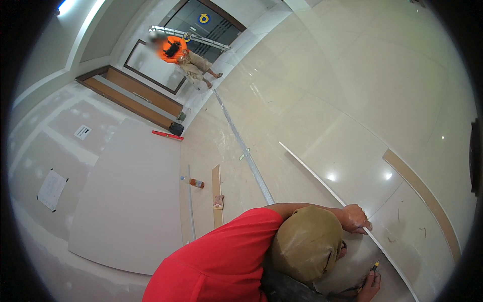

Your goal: The person cuts a strip of drywall using a utility knife, then measures and marks another piece of material with a measuring tape and pencil before using a square and utility knife to cut it.

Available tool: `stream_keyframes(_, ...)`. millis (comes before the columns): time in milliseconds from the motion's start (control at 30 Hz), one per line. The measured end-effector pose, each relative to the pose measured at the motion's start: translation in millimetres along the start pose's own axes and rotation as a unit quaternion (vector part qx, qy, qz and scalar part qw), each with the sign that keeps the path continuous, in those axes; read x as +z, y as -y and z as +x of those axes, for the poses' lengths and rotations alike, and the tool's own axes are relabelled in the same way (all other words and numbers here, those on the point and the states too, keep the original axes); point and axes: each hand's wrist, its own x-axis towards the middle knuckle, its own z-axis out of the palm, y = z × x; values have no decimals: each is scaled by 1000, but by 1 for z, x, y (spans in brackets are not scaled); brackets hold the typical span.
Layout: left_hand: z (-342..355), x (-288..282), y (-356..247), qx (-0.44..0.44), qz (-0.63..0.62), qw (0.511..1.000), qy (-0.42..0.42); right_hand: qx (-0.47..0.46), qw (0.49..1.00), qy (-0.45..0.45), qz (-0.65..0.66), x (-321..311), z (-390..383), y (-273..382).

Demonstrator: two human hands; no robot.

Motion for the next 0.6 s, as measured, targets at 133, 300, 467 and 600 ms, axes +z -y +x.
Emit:
stream_keyframes(133,6,-11,-10,-31,-2,997,71,-10,1000,-4,7,-2,-5,2)
stream_keyframes(300,-2,-8,-5,-46,-6,995,90,-79,996,-23,-31,4,5,-19)
stream_keyframes(467,33,-20,-14,-26,-4,990,137,-136,981,-63,-126,-24,16,-40)
stream_keyframes(600,10,10,2,-78,-20,984,161,-149,981,-95,-77,-5,-8,-13)
